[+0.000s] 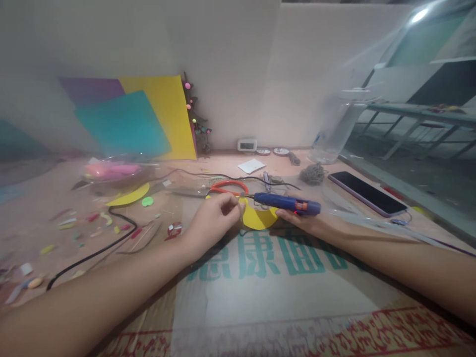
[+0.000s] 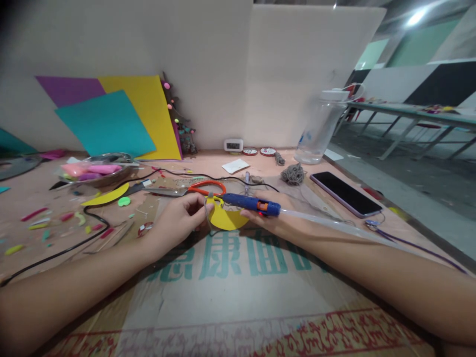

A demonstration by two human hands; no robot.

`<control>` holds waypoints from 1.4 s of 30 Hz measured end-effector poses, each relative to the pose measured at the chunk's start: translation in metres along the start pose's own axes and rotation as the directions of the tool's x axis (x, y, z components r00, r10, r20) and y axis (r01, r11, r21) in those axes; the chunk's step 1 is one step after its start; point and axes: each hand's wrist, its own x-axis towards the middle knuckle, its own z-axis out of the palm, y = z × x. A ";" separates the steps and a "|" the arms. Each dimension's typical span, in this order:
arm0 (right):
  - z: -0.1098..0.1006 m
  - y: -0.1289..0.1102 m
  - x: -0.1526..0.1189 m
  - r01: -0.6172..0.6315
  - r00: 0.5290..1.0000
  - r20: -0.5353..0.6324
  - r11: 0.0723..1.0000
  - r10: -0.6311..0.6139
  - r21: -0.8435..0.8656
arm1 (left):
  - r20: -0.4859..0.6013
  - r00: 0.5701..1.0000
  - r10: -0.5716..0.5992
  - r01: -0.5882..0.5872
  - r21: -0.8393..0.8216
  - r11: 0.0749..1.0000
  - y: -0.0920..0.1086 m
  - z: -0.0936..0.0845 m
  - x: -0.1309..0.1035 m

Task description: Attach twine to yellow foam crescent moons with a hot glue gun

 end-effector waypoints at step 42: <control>-0.001 0.104 0.153 -0.351 0.921 0.093 0.909 0.378 -0.224 | 0.057 0.998 -0.023 0.026 -0.041 0.999 -0.008 0.003 0.003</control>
